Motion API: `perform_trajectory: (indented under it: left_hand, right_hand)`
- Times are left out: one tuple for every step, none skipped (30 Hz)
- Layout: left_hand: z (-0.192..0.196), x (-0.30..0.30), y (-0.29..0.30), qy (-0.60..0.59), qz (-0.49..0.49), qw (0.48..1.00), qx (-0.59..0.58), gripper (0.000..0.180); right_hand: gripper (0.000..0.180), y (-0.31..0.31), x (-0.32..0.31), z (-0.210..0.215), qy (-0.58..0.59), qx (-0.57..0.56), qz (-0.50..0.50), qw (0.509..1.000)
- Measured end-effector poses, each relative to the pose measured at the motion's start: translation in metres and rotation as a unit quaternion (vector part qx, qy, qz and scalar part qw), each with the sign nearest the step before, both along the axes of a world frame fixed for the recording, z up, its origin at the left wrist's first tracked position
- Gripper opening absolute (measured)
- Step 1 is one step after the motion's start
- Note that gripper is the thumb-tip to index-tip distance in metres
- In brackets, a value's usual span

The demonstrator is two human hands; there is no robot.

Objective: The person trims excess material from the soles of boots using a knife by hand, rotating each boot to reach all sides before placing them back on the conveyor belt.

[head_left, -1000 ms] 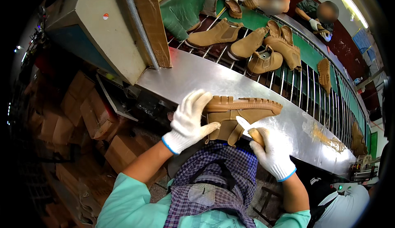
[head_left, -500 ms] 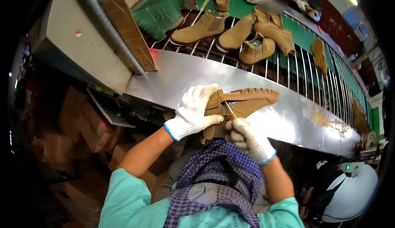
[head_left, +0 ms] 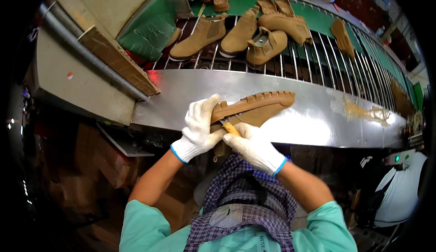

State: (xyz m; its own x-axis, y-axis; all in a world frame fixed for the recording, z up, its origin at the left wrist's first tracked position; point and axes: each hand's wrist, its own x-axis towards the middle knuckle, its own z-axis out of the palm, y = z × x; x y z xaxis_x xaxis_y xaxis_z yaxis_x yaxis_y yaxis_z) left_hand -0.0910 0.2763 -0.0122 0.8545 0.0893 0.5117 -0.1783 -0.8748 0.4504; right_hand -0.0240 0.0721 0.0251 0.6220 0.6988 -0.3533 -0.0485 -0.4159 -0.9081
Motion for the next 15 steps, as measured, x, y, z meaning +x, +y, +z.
perform_trajectory:
  left_hand:
    - [0.001,0.0,-0.004,-0.007,-0.012,1.0,0.003,0.093]
    - [0.004,-0.002,-0.004,-0.014,-0.025,1.0,0.008,0.091]
    - [0.005,-0.001,-0.003,-0.029,-0.031,0.999,0.011,0.088]
    - [0.003,-0.009,-0.002,-0.038,-0.028,0.999,0.014,0.086]
    - [0.003,-0.01,-0.002,-0.052,-0.027,0.998,0.021,0.083]
    - [0.002,-0.006,-0.002,-0.058,-0.028,0.998,0.021,0.083]
    - [0.002,-0.002,-0.002,-0.064,-0.026,0.997,0.022,0.083]
    - [-0.001,-0.006,-0.005,-0.064,-0.027,0.997,0.018,0.083]
    - [-0.002,0.002,-0.006,-0.075,-0.018,0.997,0.022,0.084]
    - [-0.004,0.006,-0.007,-0.081,-0.023,0.996,0.017,0.082]
    - [-0.006,0.004,-0.009,-0.082,-0.023,0.996,0.012,0.08]
    - [-0.005,0.0,-0.009,-0.081,-0.023,0.996,0.013,0.078]
    - [-0.003,0.0,-0.009,-0.077,-0.019,0.996,0.034,0.075]
    - [0.0,-0.003,-0.009,-0.071,-0.018,0.996,0.056,0.072]
    - [0.005,-0.002,-0.008,-0.07,-0.019,0.994,0.078,0.069]
  right_hand:
    - [0.056,-0.01,0.011,0.004,-0.087,-0.026,0.035,0.995]
    - [0.057,-0.016,0.021,0.017,-0.174,-0.05,0.07,0.981]
    - [0.055,-0.022,0.033,0.042,-0.203,-0.15,0.123,0.96]
    - [0.048,-0.032,0.04,0.066,-0.239,-0.156,0.137,0.949]
    - [0.045,-0.051,0.055,0.064,-0.196,-0.132,0.082,0.968]
    - [0.042,-0.06,0.069,0.064,-0.155,-0.106,0.035,0.982]
    - [0.042,-0.057,0.072,0.063,-0.064,-0.083,0.005,0.994]
    - [0.042,-0.054,0.064,0.063,0.036,-0.064,-0.025,0.997]
    - [0.042,-0.055,0.063,0.066,0.125,-0.042,-0.059,0.99]
    - [0.049,-0.057,0.056,0.047,0.261,0.049,-0.1,0.959]
    - [0.037,-0.055,0.043,0.041,0.279,0.072,-0.137,0.948]
    - [0.027,-0.048,0.032,0.036,0.3,0.098,-0.172,0.933]
    - [0.029,-0.044,0.034,0.029,0.234,0.09,-0.166,0.954]
    - [0.034,-0.049,0.041,0.033,0.175,0.042,-0.128,0.975]
    - [0.037,-0.052,0.048,0.038,0.166,0.037,-0.108,0.98]
